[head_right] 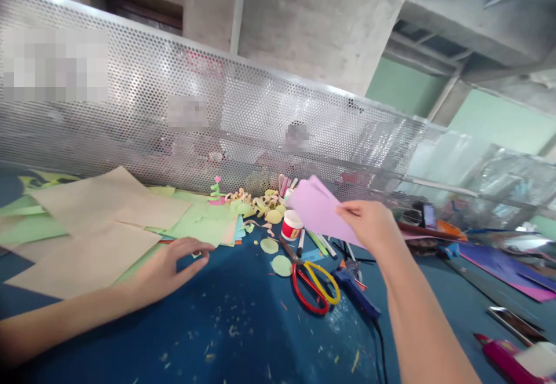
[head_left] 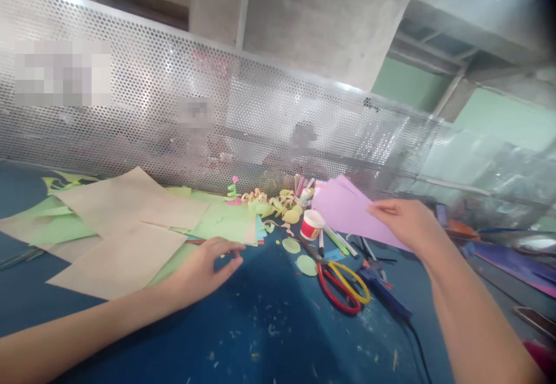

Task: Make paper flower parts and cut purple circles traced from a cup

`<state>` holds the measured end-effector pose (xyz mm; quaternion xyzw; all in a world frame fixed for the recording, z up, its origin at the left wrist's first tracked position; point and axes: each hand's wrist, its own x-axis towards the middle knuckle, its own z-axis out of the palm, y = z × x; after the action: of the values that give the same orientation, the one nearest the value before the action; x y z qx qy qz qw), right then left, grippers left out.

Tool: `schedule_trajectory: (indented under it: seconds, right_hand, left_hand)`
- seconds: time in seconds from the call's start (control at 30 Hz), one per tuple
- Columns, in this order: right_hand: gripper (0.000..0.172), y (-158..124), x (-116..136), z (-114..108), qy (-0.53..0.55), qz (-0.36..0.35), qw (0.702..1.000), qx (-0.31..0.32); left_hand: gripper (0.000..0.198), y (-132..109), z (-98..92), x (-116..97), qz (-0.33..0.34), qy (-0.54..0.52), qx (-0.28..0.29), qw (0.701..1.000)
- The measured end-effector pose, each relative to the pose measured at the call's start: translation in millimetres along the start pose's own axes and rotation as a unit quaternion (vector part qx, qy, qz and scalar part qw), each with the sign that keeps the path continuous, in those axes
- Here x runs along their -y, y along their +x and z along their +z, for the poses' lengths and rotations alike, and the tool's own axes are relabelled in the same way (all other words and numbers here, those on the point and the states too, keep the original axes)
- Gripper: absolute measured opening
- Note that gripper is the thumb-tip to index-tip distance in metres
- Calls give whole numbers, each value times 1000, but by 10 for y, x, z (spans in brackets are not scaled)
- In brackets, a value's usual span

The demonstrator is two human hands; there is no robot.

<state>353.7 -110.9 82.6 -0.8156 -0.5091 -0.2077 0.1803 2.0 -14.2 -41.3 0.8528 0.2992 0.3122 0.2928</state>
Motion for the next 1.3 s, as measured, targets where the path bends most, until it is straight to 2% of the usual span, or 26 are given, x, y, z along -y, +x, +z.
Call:
schedule_trajectory:
  seconds: [0.03, 0.07, 0.1, 0.17, 0.2, 0.23, 0.33, 0.4, 0.47, 0.5, 0.53, 0.57, 0.67, 0.7, 0.77, 0.87, 1.0, 1.07, 1.13, 1.2, 1.27, 1.3]
  right_hand:
    - [36, -94, 222, -19, 36, -13, 999, 16]
    - [39, -202, 447, -18, 83, -29, 995, 35]
    - [38, -318, 664, 0, 187, -36, 979, 78]
    - [32, -551, 1039, 81, 350, -85, 918, 167]
    - [27, -654, 1182, 138, 401, -107, 888, 196]
    - [25, -742, 1290, 202, 437, -124, 866, 208]
    - [28, -882, 1429, 395, 503, -123, 814, 265]
    - [32, -872, 1410, 502, 561, -55, 766, 309]
    - [34, -803, 1347, 584, 628, 27, 714, 309]
    - [35, -756, 1307, 618, 651, 54, 700, 289]
    - [35, -705, 1263, 650, 657, 64, 703, 265]
    - [35, -654, 1217, 681, 645, 61, 723, 238]
    - [36, -540, 1095, 778, 539, 28, 821, 183]
    - [37, -520, 1069, 810, 508, 23, 842, 179]
    - [38, -511, 1047, 866, 479, 20, 856, 191]
    - [36, -544, 1073, 918, 464, 18, 852, 239]
    - [31, -642, 1135, 949, 424, 2, 841, 335]
    - [28, -719, 1171, 971, 401, -10, 818, 411]
    - [26, -806, 1218, 1000, 380, -25, 782, 493]
    - [23, -881, 1273, 1024, 364, -42, 752, 548]
    - [21, -926, 1321, 1032, 352, -61, 747, 561]
    - [20, -937, 1339, 1029, 346, -70, 752, 557]
  left_hand:
    - [42, 12, -28, -36, -62, -91, 19, 994]
    - [51, 21, -64, -75, -110, -202, 46, 972]
    - [60, 26, -103, -113, -149, -320, 60, 934]
    - [67, 25, -184, -172, -195, -490, 104, 843]
    - [67, 20, -217, -189, -210, -530, 112, 814]
    - [64, 15, -244, -195, -222, -550, 109, 798]
    - [61, 4, -281, -169, -227, -551, 37, 802]
    - [61, 2, -295, -152, -216, -541, 8, 812]
    - [62, -5, -331, -160, -212, -530, 33, 821]
    - [62, -13, -361, -174, -213, -524, 56, 823]
    - [60, -25, -400, -190, -217, -519, 84, 822]
    - [57, -40, -446, -206, -224, -518, 113, 818]
    - [45, -79, -590, -205, -282, -510, 233, 779]
    - [46, -81, -629, -178, -296, -500, 262, 770]
    - [42, -61, -680, -82, -295, -458, 272, 793]
    - [34, 22, -712, 110, -276, -359, 286, 844]
    - [39, 156, -833, 320, -195, -262, 368, 870]
    - [41, 222, -959, 405, -178, -156, 373, 897]
    - [41, 287, -1089, 479, -144, 28, 363, 920]
    - [38, 336, -1161, 509, -110, 176, 349, 914]
    - [38, 345, -1119, 463, -85, 262, 348, 896]
    - [39, 327, -1047, 408, -67, 303, 314, 897]
